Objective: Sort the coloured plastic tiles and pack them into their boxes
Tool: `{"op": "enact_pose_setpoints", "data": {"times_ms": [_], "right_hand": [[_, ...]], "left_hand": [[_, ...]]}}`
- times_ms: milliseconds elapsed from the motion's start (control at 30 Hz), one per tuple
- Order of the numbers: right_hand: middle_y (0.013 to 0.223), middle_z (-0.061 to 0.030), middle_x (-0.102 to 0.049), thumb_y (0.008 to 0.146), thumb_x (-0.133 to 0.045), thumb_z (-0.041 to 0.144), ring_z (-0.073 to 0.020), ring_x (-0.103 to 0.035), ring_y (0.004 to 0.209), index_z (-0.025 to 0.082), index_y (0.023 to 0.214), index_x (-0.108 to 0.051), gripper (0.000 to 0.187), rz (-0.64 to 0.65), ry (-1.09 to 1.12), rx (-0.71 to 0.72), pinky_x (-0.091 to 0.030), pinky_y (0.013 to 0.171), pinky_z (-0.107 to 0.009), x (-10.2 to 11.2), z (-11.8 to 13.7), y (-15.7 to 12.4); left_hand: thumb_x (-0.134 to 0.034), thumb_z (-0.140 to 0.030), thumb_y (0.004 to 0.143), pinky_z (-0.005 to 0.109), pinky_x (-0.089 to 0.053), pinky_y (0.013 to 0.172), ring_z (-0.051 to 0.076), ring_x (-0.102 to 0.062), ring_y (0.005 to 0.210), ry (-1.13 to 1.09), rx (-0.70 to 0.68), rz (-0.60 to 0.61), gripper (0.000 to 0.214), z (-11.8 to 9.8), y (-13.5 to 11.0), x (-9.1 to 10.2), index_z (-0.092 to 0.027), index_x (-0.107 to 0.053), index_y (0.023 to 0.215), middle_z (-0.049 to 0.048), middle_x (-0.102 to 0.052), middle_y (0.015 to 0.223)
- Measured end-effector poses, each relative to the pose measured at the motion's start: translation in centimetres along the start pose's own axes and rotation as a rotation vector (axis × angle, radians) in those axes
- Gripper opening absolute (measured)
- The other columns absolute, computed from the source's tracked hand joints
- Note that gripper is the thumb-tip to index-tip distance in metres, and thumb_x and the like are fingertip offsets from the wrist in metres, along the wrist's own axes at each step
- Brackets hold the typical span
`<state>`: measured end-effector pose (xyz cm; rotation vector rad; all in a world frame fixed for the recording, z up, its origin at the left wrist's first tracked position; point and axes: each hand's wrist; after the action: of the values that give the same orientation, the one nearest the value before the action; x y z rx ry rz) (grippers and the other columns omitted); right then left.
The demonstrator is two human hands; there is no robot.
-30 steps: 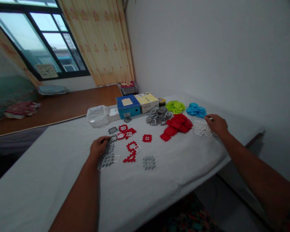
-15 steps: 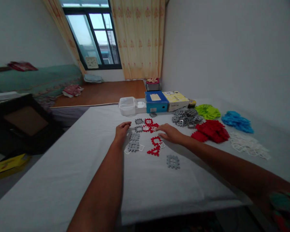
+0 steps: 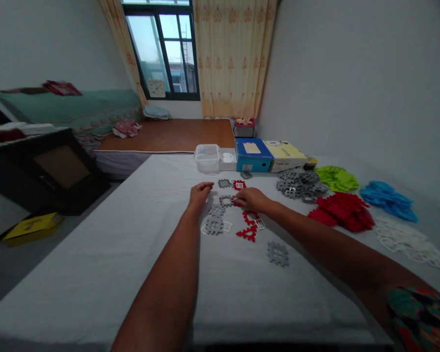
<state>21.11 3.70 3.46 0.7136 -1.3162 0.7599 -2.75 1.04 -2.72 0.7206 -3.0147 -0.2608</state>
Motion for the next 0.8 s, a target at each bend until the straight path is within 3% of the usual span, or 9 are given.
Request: {"op": "enact_pose_setpoints", "data": {"times_ms": [167, 333, 467, 567, 700, 800], "right_hand": [[0.081, -0.0039, -0.071, 0.094, -0.046, 0.031, -0.0146, -0.059, 0.073, 0.015, 0.089, -0.071, 0.030, -0.029, 0.255, 0.007, -0.037, 0.067, -0.023, 1.0, -1.1, -2.2], [0.087, -0.0034, -0.072, 0.095, -0.045, 0.028, -0.0150, -0.063, 0.075, 0.016, 0.115, -0.063, 0.030, -0.168, 0.460, -0.129, -0.042, 0.069, -0.024, 1.2, -2.3, -4.0], [0.096, -0.0062, -0.072, 0.095, -0.047, 0.030, -0.0175, -0.064, 0.083, 0.021, 0.121, -0.063, 0.032, -0.200, 0.198, -0.224, -0.042, 0.072, -0.025, 1.0, -2.5, -4.8], [0.102, -0.0092, -0.072, 0.094, -0.049, 0.033, -0.0201, -0.064, 0.087, 0.023, 0.116, -0.067, 0.030, -0.156, -0.030, -0.262, -0.039, 0.069, -0.026, 1.4, -2.4, -5.2], [0.090, -0.0066, -0.074, 0.097, -0.045, 0.043, -0.0188, -0.063, 0.079, 0.022, 0.097, -0.073, 0.035, -0.074, 0.013, -0.210, -0.037, 0.065, -0.026, 2.3, -2.4, -5.7], [0.093, -0.0064, -0.074, 0.096, -0.046, 0.044, -0.0194, -0.064, 0.083, 0.021, 0.098, -0.073, 0.035, -0.105, 0.040, -0.235, -0.037, 0.066, -0.026, 2.0, -2.6, -5.7]], "left_hand": [[-0.064, -0.029, 0.061, 0.030, -0.049, 0.075, 0.020, -0.066, 0.082, 0.002, -0.002, 0.006, 0.034, -0.2, -0.2, 0.0, -0.015, -0.078, 0.088, 0.0082, -0.074, 0.083], [-0.066, -0.032, 0.060, 0.030, -0.048, 0.074, 0.020, -0.065, 0.080, 0.027, 0.002, 0.007, 0.034, -0.5, -0.2, 0.0, -0.015, -0.078, 0.087, 0.0075, -0.073, 0.081], [-0.067, -0.033, 0.060, 0.030, -0.048, 0.074, 0.020, -0.064, 0.079, 0.040, 0.000, 0.009, 0.035, -0.7, -0.3, -0.1, -0.015, -0.077, 0.088, 0.0079, -0.073, 0.080], [-0.066, -0.032, 0.060, 0.030, -0.049, 0.075, 0.020, -0.065, 0.081, 0.043, -0.006, 0.012, 0.034, -0.6, -0.3, -0.1, -0.015, -0.077, 0.088, 0.0077, -0.074, 0.081], [-0.064, -0.029, 0.061, 0.030, -0.049, 0.076, 0.020, -0.066, 0.082, 0.044, -0.013, 0.011, 0.033, -0.3, -0.1, -0.1, -0.015, -0.078, 0.087, 0.0078, -0.074, 0.082], [-0.064, -0.029, 0.061, 0.030, -0.049, 0.078, 0.021, -0.066, 0.084, 0.051, -0.015, 0.014, 0.033, -0.3, -0.1, -0.1, -0.015, -0.078, 0.088, 0.0078, -0.075, 0.083]]}}
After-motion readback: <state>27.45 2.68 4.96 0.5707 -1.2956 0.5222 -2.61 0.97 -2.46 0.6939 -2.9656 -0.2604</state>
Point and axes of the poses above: each hand's wrist, its own y-axis towards the middle knuckle, its own x-axis out of the back of the hand, z = x × y
